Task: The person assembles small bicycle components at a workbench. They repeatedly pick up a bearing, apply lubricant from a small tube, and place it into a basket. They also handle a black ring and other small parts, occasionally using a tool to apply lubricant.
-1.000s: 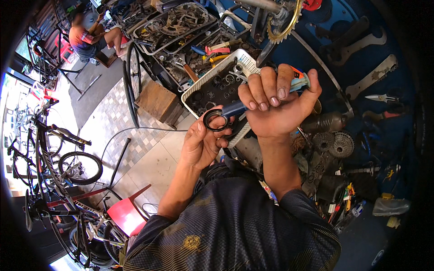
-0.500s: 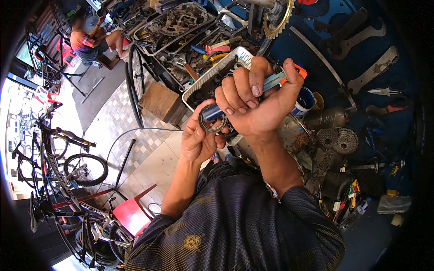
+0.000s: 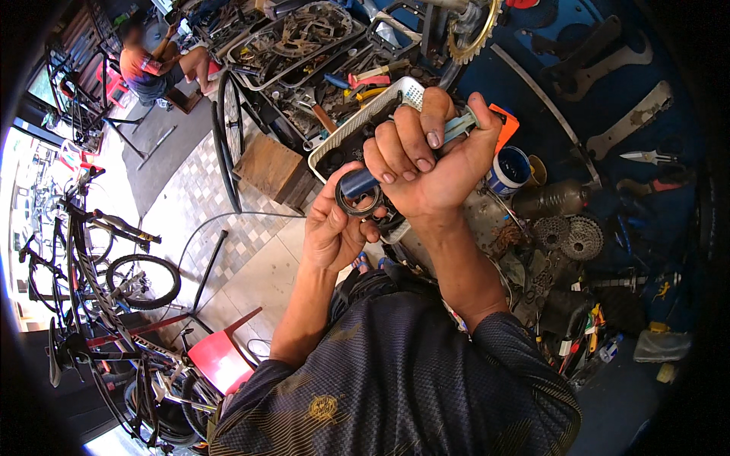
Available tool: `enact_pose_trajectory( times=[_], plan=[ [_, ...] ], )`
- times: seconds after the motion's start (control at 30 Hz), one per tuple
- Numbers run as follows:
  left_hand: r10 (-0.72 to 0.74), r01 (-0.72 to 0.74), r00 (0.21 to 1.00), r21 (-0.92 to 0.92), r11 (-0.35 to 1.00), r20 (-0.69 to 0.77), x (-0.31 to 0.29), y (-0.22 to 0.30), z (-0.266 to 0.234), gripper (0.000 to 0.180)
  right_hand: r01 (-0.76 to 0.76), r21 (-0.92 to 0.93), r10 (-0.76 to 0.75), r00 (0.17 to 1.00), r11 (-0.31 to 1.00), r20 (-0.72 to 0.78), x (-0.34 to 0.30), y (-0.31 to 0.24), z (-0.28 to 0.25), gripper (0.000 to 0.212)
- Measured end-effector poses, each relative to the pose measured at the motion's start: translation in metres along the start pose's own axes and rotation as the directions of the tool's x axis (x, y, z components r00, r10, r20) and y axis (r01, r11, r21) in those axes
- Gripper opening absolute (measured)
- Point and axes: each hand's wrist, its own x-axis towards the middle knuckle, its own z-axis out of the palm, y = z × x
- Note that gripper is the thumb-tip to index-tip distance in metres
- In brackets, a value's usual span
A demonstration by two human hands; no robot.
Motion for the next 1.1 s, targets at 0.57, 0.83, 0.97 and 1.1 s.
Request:
enact_pose_trajectory(
  times=[0.57, 0.83, 0.97, 1.1],
  plan=[
    [0.074, -0.092, 0.995, 0.283, 0.955, 0.074, 0.011, 0.018, -0.002, 0.068, -0.099, 0.106, 0.093, 0.994, 0.989, 0.061, -0.007, -0.014, -0.008, 0.059],
    [0.096, -0.119, 0.992, 0.363, 0.924, 0.082, 0.014, 0.024, 0.003, 0.067, -0.037, -0.001, 0.037, 0.997, 0.999, 0.065, -0.007, -0.022, -0.009, 0.056],
    [0.075, -0.094, 0.995, 0.39, 0.916, 0.063, 0.013, 0.026, 0.004, 0.067, -0.01, -0.025, 0.011, 0.998, 1.0, 0.068, -0.007, -0.025, -0.009, 0.056],
    [0.071, -0.107, 0.992, 0.416, 0.903, 0.1, 0.015, 0.027, 0.002, 0.065, -0.018, -0.04, 0.022, 0.995, 0.999, 0.099, -0.006, -0.028, -0.011, 0.057]
  ],
)
